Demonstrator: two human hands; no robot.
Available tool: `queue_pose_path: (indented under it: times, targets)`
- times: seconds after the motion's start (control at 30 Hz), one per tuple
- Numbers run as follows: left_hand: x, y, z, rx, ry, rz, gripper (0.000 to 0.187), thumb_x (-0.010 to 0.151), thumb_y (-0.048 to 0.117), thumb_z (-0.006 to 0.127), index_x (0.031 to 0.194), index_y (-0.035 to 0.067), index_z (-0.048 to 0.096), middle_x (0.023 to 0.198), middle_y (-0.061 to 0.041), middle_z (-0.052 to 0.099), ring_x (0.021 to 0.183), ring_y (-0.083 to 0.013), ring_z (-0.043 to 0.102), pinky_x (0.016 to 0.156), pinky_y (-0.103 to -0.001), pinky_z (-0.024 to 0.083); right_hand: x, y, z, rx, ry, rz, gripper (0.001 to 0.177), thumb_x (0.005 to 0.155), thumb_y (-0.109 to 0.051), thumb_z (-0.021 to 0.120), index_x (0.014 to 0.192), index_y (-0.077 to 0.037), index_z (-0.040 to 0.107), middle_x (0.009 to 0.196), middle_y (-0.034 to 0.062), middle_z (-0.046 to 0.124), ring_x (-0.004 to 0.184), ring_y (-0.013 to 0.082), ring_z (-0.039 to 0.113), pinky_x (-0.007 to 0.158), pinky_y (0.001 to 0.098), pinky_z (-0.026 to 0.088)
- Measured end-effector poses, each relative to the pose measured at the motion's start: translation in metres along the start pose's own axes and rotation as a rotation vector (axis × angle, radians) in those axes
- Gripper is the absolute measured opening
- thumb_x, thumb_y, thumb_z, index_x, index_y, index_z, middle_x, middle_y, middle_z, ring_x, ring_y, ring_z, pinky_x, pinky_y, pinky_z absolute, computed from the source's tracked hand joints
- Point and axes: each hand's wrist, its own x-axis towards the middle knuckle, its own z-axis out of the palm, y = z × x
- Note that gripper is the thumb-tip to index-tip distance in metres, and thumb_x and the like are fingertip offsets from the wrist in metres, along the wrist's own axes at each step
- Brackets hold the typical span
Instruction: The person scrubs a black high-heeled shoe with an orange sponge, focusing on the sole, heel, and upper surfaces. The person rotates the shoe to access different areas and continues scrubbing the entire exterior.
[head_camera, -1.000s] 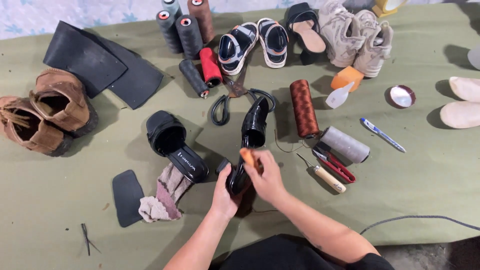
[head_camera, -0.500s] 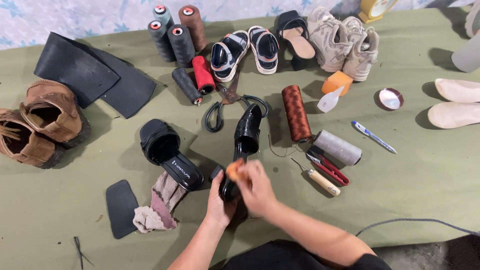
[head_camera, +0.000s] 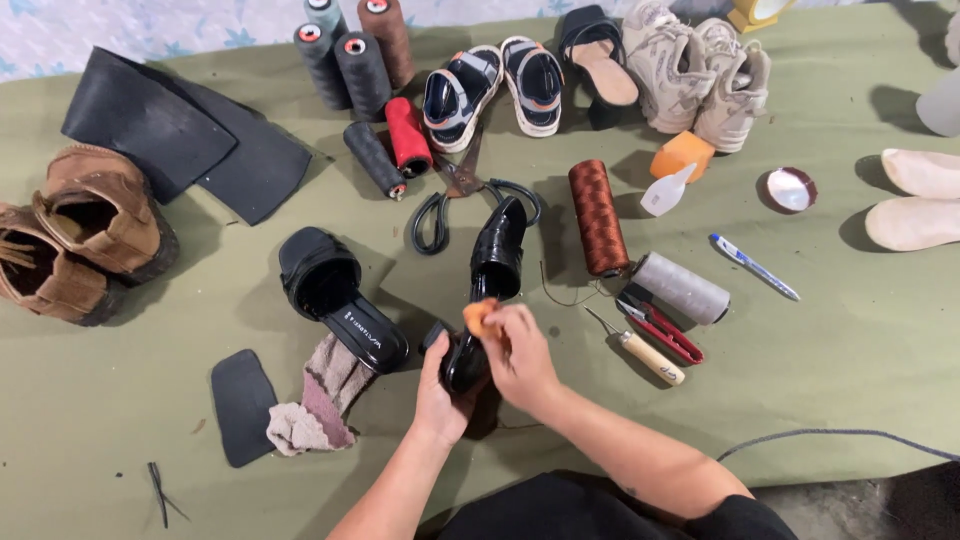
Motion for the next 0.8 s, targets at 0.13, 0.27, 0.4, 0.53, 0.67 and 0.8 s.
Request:
queue_pose_path:
  times: [0.13, 0.27, 0.4, 0.53, 0.67, 0.8]
  targets:
    - [-0.007, 0.004, 0.011, -0.032, 0.004, 0.001, 0.033, 0.088, 0.038, 0.077, 0.104, 0.009, 0.074, 0.108, -0.014, 0.078, 0.100, -0.0305, 0.074, 0.097, -0.052, 0.055, -0.009, -0.011, -0.004, 0.077, -0.037, 0.006, 0.009, 0.095, -0.012, 0.066, 0.104, -0.009, 0.063, 0.094, 0.0085, 0.058, 0.086, 0.0314, 0.068, 0.077, 0.0319, 0.057]
    - [0.005, -0.001, 0.002, 0.023, -0.051, 0.004, 0.031, 0.088, 0.037, 0.076, 0.104, 0.011, 0.073, 0.108, -0.011, 0.077, 0.102, -0.0287, 0.074, 0.100, -0.051, 0.053, 0.034, 0.040, -0.009, -0.209, -0.034, -0.188, 0.007, 0.094, -0.013, 0.063, 0.098, -0.010, 0.066, 0.095, 0.0102, 0.061, 0.093, 0.0338, 0.068, 0.078, 0.0396, 0.057]
    - [0.005, 0.004, 0.001, 0.067, -0.105, -0.003, 0.034, 0.090, 0.043, 0.073, 0.106, 0.013, 0.073, 0.111, -0.011, 0.078, 0.105, -0.0274, 0.074, 0.099, -0.046, 0.055, 0.060, 0.039, -0.005, -0.267, 0.030, -0.162, 0.009, 0.094, -0.009, 0.062, 0.102, -0.009, 0.067, 0.096, 0.0102, 0.062, 0.093, 0.0346, 0.069, 0.080, 0.0413, 0.057]
    - [0.002, 0.005, 0.001, -0.008, -0.047, 0.001, 0.033, 0.087, 0.039, 0.077, 0.105, 0.012, 0.075, 0.108, -0.012, 0.077, 0.105, -0.0316, 0.073, 0.103, -0.051, 0.053, 0.030, 0.001, -0.003, -0.148, 0.021, -0.043, 0.011, 0.096, -0.004, 0.057, 0.106, -0.005, 0.061, 0.088, 0.0169, 0.057, 0.085, 0.0433, 0.066, 0.070, 0.0460, 0.056]
    - [0.007, 0.002, -0.005, -0.018, -0.031, 0.003, 0.035, 0.086, 0.041, 0.076, 0.108, 0.014, 0.074, 0.107, -0.010, 0.077, 0.104, -0.0299, 0.073, 0.102, -0.052, 0.053, 0.006, -0.003, -0.010, -0.091, -0.016, 0.041, 0.008, 0.096, -0.015, 0.064, 0.103, -0.012, 0.064, 0.087, 0.0078, 0.060, 0.081, 0.0327, 0.069, 0.067, 0.0359, 0.057]
    - [0.013, 0.001, -0.001, 0.049, -0.086, 0.033, 0.025, 0.088, 0.034, 0.076, 0.105, 0.015, 0.075, 0.107, -0.009, 0.077, 0.104, -0.0290, 0.074, 0.099, -0.048, 0.055, 0.042, 0.030, -0.015, -0.246, 0.006, -0.024, 0.005, 0.097, -0.015, 0.062, 0.099, -0.011, 0.063, 0.091, 0.0106, 0.060, 0.087, 0.0372, 0.068, 0.069, 0.0460, 0.056]
